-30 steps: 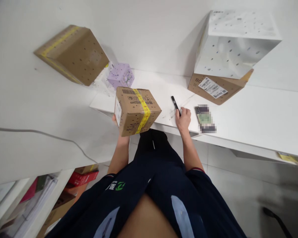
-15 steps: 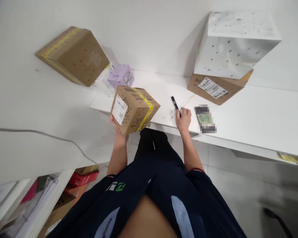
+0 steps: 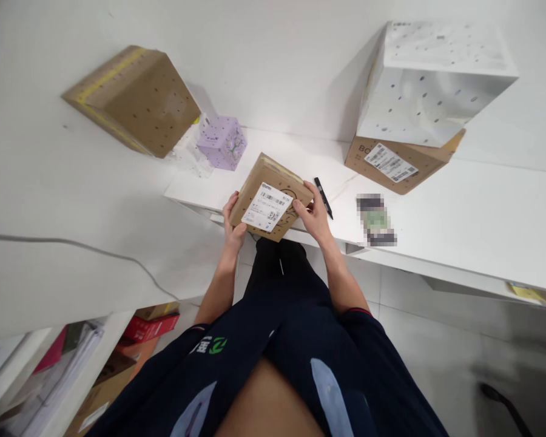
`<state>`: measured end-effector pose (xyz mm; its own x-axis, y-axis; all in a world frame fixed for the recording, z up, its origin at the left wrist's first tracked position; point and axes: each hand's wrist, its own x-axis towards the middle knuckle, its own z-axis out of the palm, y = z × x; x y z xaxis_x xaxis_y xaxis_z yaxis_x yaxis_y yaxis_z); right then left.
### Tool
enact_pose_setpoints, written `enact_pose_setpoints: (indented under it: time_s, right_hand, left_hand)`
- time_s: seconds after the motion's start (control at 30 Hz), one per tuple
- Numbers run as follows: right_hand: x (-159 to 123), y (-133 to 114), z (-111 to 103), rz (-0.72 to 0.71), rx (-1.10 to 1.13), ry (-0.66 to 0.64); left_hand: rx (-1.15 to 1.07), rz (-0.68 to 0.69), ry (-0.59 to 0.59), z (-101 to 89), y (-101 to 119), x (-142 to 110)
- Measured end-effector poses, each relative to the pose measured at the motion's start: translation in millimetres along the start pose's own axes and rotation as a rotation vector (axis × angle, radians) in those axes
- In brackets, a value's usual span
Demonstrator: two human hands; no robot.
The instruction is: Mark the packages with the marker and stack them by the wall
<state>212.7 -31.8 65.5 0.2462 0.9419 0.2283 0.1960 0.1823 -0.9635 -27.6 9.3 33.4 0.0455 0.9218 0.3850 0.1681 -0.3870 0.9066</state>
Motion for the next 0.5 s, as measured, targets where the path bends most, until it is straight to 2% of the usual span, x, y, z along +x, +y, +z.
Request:
enact_pose_setpoints:
  time_s: [0.1, 0.27, 0.37, 0.5]
  right_hand:
    - [6, -5, -9, -0.071, 0.002, -0.047]
    - [14, -10, -19, -0.295, -0.226, -0.113]
    - [15, -8, -19, -0.336, -0.277, -0.112]
    - [13, -2, -15, -0.334, -0.3, -0.077]
  left_hand:
    - [-0.038, 0.135, -0.133, -6.6, -6, -5]
    - [0.113, 0.054, -0.207, 5.8, -25, -19]
    - [0.176, 0.03, -0.161, 13.1, -27, -24]
    - [0.223, 0.213, -0.045, 16.9, -7, -17]
